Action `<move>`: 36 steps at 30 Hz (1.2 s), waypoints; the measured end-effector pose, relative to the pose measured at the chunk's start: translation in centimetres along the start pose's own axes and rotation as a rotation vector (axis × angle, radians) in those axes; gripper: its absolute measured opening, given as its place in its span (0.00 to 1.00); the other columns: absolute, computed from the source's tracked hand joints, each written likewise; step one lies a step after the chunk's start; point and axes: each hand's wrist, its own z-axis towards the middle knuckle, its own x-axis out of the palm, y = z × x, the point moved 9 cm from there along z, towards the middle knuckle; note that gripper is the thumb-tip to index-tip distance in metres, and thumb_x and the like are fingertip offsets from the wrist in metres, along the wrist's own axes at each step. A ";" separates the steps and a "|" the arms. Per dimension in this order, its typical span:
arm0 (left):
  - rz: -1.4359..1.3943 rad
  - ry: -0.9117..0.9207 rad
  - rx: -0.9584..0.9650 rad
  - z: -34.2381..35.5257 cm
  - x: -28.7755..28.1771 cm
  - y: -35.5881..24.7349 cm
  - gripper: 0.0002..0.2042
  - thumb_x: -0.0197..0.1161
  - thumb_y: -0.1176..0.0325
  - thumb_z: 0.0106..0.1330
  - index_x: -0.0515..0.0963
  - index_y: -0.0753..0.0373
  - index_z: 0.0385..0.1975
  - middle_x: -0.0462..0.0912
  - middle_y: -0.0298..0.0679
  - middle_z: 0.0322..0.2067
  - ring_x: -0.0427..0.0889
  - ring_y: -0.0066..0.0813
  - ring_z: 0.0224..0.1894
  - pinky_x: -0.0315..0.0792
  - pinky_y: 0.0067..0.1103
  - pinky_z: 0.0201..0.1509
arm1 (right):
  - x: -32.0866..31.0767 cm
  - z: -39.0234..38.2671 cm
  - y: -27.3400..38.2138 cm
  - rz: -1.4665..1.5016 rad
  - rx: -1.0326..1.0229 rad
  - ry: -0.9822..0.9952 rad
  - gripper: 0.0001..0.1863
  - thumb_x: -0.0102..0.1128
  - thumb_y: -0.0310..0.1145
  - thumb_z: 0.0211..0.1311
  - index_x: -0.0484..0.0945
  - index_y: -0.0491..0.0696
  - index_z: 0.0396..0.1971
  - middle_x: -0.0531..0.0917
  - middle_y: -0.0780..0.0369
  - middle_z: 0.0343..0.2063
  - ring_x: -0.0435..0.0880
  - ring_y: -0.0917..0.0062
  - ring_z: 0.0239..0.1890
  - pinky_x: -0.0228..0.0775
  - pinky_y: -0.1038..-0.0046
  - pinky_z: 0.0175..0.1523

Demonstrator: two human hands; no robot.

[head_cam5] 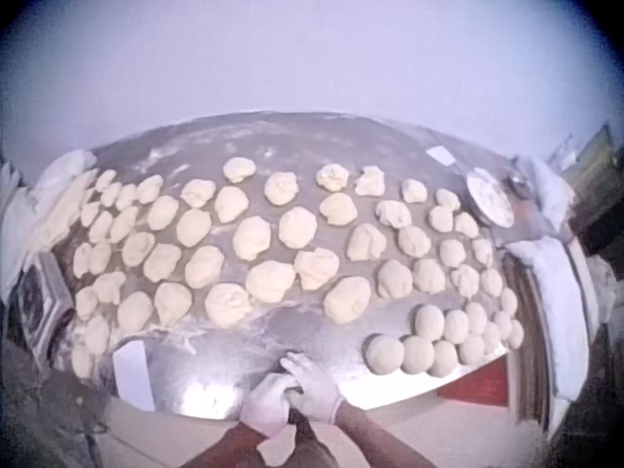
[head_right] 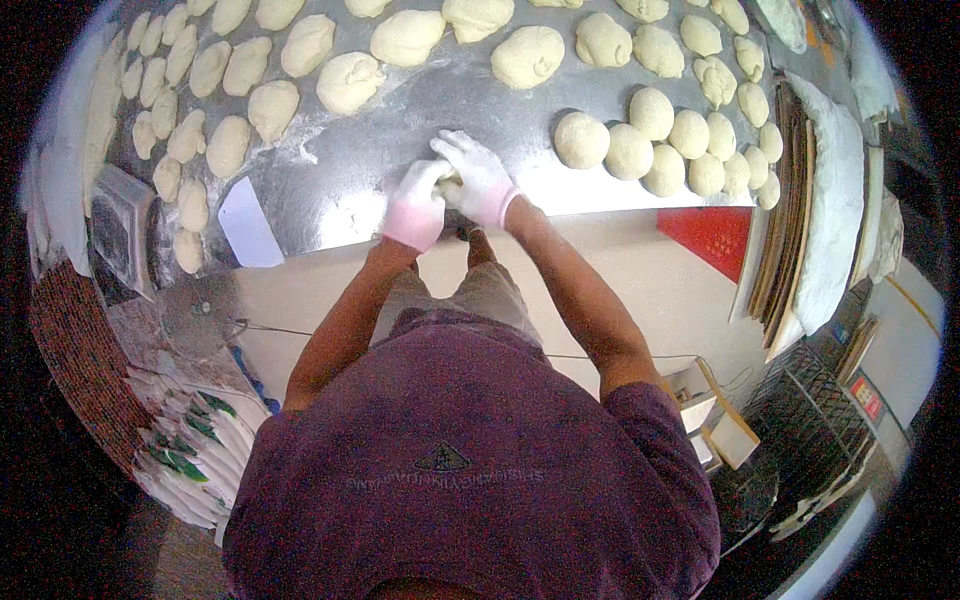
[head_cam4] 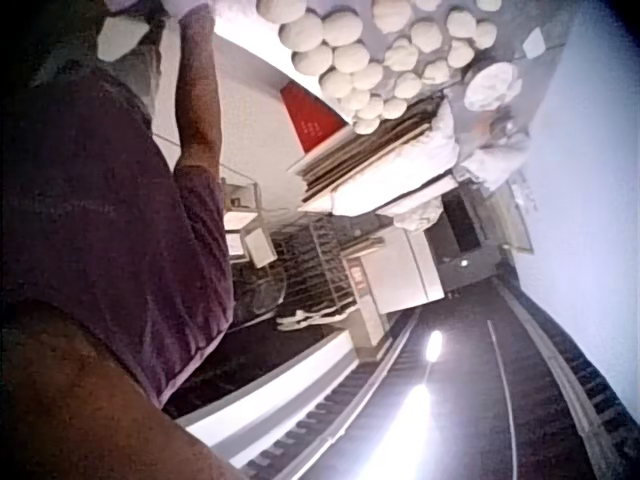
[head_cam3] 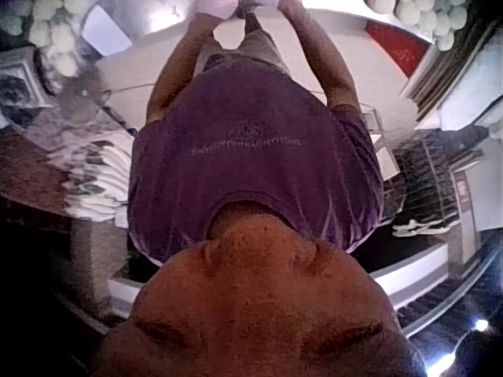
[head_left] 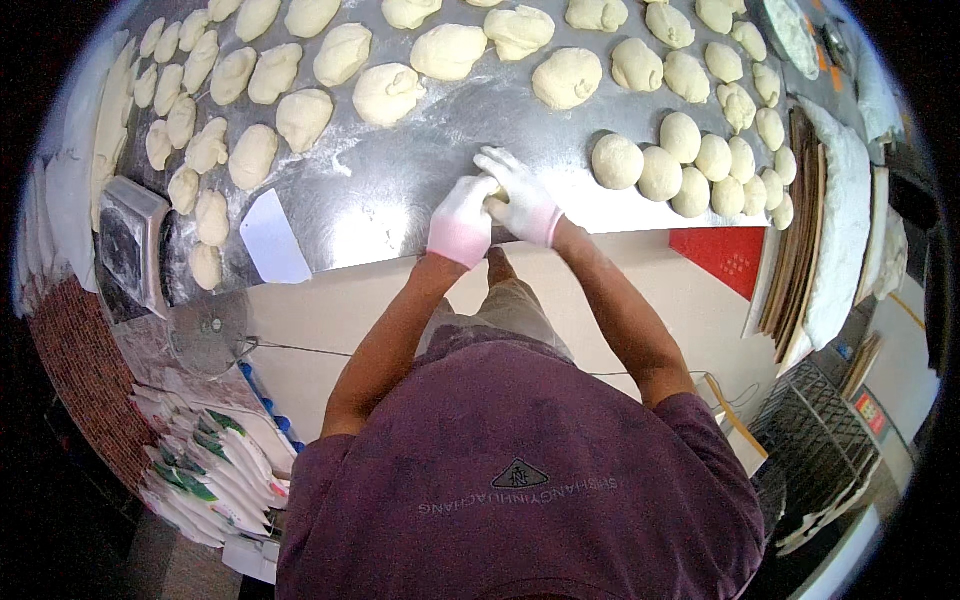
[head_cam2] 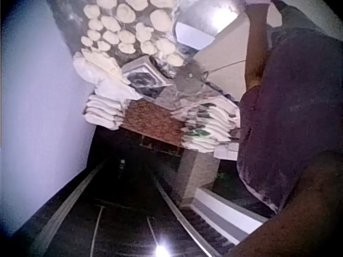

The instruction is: The person weighs pieces of dough on a digital scale, sprinkles flour from a bowl onto the work surface, and shapes the dough pieces into rounds by hand using a plastic scraper.

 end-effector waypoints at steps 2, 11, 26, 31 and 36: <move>-0.039 0.028 -0.080 -0.8 -0.3 0.3 0.13 0.52 0.80 0.60 0.75 0.62 0.43 0.79 0.47 0.40 0.79 0.48 0.43 0.74 0.33 0.47 | 0.5 -0.6 0.9 -0.375 -0.087 -0.090 0.23 0.57 0.25 0.49 0.74 0.43 0.50 0.73 0.50 0.55 0.68 0.54 0.61 0.59 0.59 0.65; 0.422 -0.310 -0.522 -6.3 -15.2 9.1 0.15 0.59 0.73 0.61 0.75 0.69 0.47 0.79 0.49 0.45 0.76 0.44 0.51 0.69 0.32 0.58 | 2.3 0.5 2.9 -0.503 -0.076 -0.027 0.08 0.62 0.30 0.51 0.80 0.50 0.34 0.79 0.58 0.44 0.77 0.60 0.45 0.69 0.62 0.51; 0.887 -0.206 -1.061 -8.9 -22.1 9.3 0.37 0.71 0.47 0.46 0.70 0.61 0.56 0.76 0.56 0.44 0.77 0.55 0.47 0.71 0.42 0.53 | 15.6 1.9 9.0 -0.144 -0.003 0.210 0.30 0.59 0.34 0.52 0.67 0.38 0.55 0.72 0.47 0.54 0.67 0.52 0.61 0.57 0.58 0.66; 0.696 -0.273 -0.959 -9.4 -18.0 10.3 0.33 0.69 0.52 0.53 0.71 0.68 0.54 0.79 0.53 0.48 0.78 0.45 0.51 0.71 0.35 0.54 | 16.7 2.6 10.7 -0.283 -0.190 0.087 0.32 0.59 0.38 0.53 0.65 0.35 0.56 0.70 0.46 0.55 0.66 0.52 0.62 0.57 0.61 0.67; -0.148 -0.293 -0.947 -10.6 -16.1 10.3 0.17 0.60 0.63 0.64 0.76 0.68 0.48 0.83 0.45 0.42 0.80 0.29 0.43 0.72 0.25 0.50 | 9.5 3.4 9.7 -0.055 -0.238 0.065 0.22 0.58 0.37 0.52 0.76 0.45 0.48 0.78 0.51 0.47 0.74 0.56 0.53 0.64 0.59 0.61</move>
